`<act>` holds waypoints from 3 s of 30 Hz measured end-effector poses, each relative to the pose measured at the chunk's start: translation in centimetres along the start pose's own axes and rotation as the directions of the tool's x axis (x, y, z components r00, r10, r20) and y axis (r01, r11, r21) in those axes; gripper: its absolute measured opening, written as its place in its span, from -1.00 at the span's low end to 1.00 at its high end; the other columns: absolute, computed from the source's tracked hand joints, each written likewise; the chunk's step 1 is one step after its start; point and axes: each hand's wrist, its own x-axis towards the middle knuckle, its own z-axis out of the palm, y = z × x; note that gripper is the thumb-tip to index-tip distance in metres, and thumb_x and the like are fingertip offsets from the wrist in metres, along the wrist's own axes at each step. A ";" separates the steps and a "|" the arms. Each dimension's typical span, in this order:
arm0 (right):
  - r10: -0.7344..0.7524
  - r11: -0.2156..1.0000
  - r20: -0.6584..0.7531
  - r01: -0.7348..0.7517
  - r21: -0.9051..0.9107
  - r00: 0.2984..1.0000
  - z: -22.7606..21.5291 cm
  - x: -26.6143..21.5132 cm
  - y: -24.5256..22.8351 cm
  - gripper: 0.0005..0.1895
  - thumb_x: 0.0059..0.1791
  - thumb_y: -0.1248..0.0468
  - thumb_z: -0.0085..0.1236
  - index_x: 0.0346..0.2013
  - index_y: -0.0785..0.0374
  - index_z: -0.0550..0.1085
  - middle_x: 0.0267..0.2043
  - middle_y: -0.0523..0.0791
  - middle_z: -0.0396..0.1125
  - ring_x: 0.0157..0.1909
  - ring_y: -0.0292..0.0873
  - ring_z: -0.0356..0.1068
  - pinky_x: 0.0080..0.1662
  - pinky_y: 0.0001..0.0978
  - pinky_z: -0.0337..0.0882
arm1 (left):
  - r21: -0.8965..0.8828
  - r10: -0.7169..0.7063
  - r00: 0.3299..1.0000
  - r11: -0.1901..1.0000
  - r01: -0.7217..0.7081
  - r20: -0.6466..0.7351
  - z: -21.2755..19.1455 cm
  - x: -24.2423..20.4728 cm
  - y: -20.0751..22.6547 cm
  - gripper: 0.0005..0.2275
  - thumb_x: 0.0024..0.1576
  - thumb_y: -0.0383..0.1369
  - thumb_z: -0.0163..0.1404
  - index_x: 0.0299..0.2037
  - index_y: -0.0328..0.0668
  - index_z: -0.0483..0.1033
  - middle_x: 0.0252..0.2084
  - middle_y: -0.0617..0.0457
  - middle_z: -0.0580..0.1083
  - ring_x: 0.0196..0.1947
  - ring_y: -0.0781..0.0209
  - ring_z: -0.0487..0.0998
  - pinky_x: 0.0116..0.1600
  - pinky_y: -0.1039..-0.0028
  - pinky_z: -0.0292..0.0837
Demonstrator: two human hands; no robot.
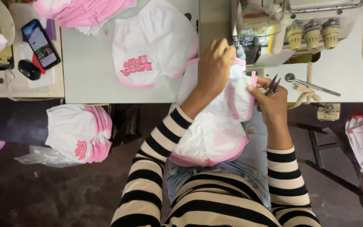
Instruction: Trimming excess threads from finished garments using snips and stacking them for further processing.
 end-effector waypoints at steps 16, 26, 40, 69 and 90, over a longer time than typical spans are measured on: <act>0.083 0.971 -0.230 -0.027 0.237 0.970 1.6 0.4 2.1 -0.86 -0.04 0.30 0.39 -0.33 0.15 0.53 -0.56 -0.30 0.24 -0.58 -0.43 0.09 -0.49 -0.52 0.14 | -0.003 0.018 1.000 1.000 -0.017 0.011 2.4 -4.7 -0.3 -0.67 0.39 -0.41 -0.16 0.34 -0.29 0.23 0.47 -0.11 0.25 0.53 -0.04 0.20 0.56 0.14 0.17; 0.017 0.980 -0.188 0.020 0.198 0.982 2.6 0.6 0.8 -0.88 -0.02 0.28 0.37 -0.36 0.15 0.54 -0.60 -0.26 0.24 -0.60 -0.38 0.11 -0.50 -0.49 0.16 | -0.048 0.108 0.991 0.993 -0.104 0.078 2.0 4.7 -8.3 -0.66 0.05 -0.61 0.10 0.05 -0.23 0.61 0.23 -0.06 0.44 0.10 -0.07 0.40 0.11 0.18 0.55; 0.025 0.971 -0.151 0.012 0.238 0.988 2.8 1.1 -0.1 -0.86 -0.05 0.24 0.39 -0.31 0.17 0.56 -0.58 -0.28 0.21 -0.60 -0.40 0.05 -0.52 -0.49 0.07 | 0.049 0.039 0.974 0.998 -0.051 0.225 0.2 3.8 -6.1 -0.76 0.05 -0.74 -0.21 -0.14 -0.33 0.36 -0.08 -0.32 0.34 -0.13 -0.23 0.40 -0.21 0.11 0.35; 0.123 0.814 0.163 -0.193 0.547 0.979 4.1 1.8 1.7 -0.83 -0.05 0.36 0.33 -0.39 0.33 0.45 -0.59 -0.21 0.16 -0.82 -0.45 0.04 -0.38 -0.14 0.63 | 0.293 -0.162 0.957 0.952 0.088 0.240 -3.4 -6.8 0.9 -0.43 0.01 -0.09 0.25 0.20 -0.19 0.53 0.34 -0.42 0.26 0.40 -0.35 0.24 0.37 -0.53 -0.30; 0.274 0.871 -0.044 -0.228 0.435 0.961 5.8 1.1 -2.7 -0.52 -0.10 0.22 0.40 -0.72 0.09 0.23 -0.75 -0.23 0.05 -0.72 -0.42 0.08 -0.36 -0.25 0.72 | -0.192 0.077 0.967 0.981 -0.030 0.242 -3.4 -3.8 -6.0 -0.38 0.08 -0.81 -0.33 0.44 -0.42 0.15 0.52 -0.15 0.13 0.57 -0.05 0.05 0.65 0.23 0.01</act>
